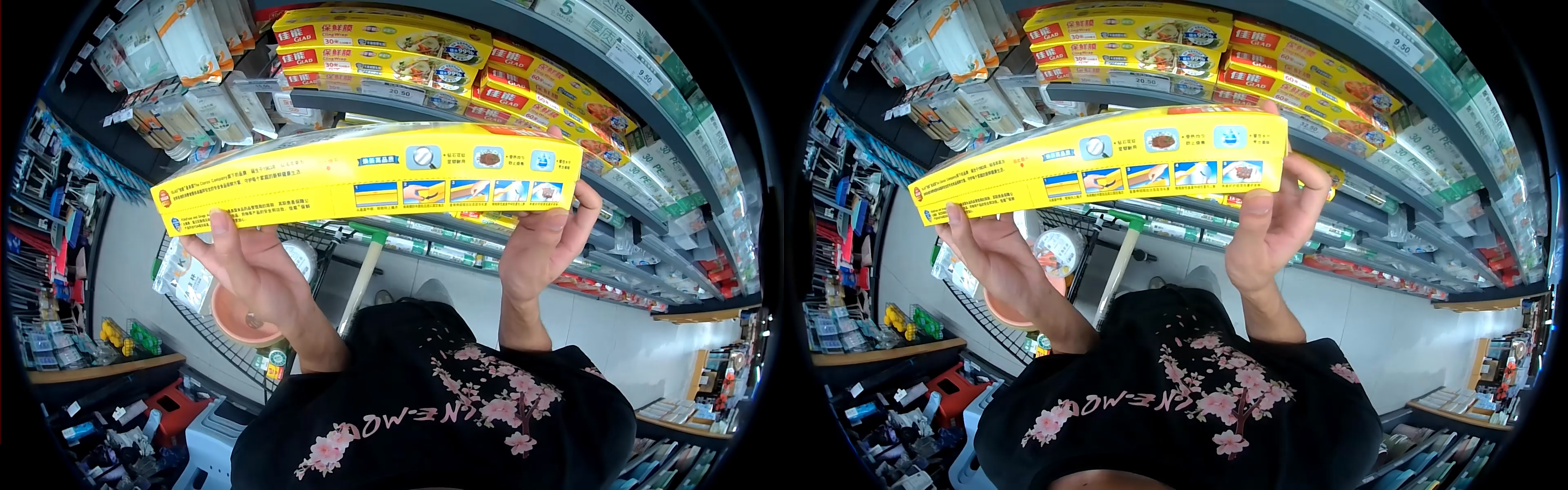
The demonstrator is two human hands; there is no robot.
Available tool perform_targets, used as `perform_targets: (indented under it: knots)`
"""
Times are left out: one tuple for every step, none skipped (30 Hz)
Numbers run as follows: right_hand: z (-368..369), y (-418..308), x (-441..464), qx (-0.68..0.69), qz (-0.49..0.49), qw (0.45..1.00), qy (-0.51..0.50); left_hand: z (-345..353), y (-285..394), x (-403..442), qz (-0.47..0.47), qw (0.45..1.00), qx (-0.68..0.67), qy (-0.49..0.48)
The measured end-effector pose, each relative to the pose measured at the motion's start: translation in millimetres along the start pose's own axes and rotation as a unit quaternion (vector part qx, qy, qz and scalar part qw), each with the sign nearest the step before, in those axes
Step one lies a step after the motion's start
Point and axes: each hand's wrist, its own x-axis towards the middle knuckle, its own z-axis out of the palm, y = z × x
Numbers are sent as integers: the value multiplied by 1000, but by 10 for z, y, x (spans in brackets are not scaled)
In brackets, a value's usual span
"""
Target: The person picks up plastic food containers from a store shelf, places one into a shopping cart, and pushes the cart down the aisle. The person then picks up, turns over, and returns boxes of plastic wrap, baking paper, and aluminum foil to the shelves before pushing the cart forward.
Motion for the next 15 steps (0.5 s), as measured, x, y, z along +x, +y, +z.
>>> perform_targets:
  knots:
    - [-1, 3, 5, 0, -1, 1000, -1, -6, 1, 1, -7, 1000, -8, -6]
    - [-1, 7, 7, -1, -2, 1000, -2, 5, 2, -1, -7, 1000, -9, -5]
    - [-3, 12, 6, -3, -4, 1000, -2, 26, 5, -6, -5, 1000, -13, -3]
    - [-42, 44, -1, -3, -4, 1000, -3, 36, 6, -8, -4, 1000, -17, -2]
    - [-111, 97, -14, 6, -8, 1000, -6, 34, 4, -8, -4, 1000, -18, -1]
    - [-121, 106, -6, 15, -12, 1000, -10, 30, 3, -9, -7, 1000, -22, -3]
    - [-97, 91, -8, 14, -12, 1000, -11, 25, 3, -11, -9, 1000, -26, -5]
    - [-38, 54, -1, 0, -11, 1000, -3, 21, 5, -12, -8, 1000, -26, -4]
    - [1, 29, 8, -14, -10, 1000, 4, 19, 6, -13, -6, 1000, -27, -5]
    - [-3, 39, 11, -14, -10, 1000, 3, 18, 7, -14, -4, 1000, -27, -6]
    - [-10, 59, 15, -33, -22, 999, 4, 17, 4, -13, -3, 1000, -27, -5]
    - [-14, 75, 18, -51, -34, 998, 5, 16, -3, -12, 3, 1000, -19, -1]
    - [-12, 85, 20, -51, -34, 998, 4, 14, -7, -12, 9, 1000, -11, 3]
    - [-8, 92, 21, -44, -39, 998, 8, 10, -6, -13, 9, 1000, -11, 3]
    - [-4, 95, 21, -37, -43, 998, 12, 4, -3, -13, 10, 1000, -14, 1]
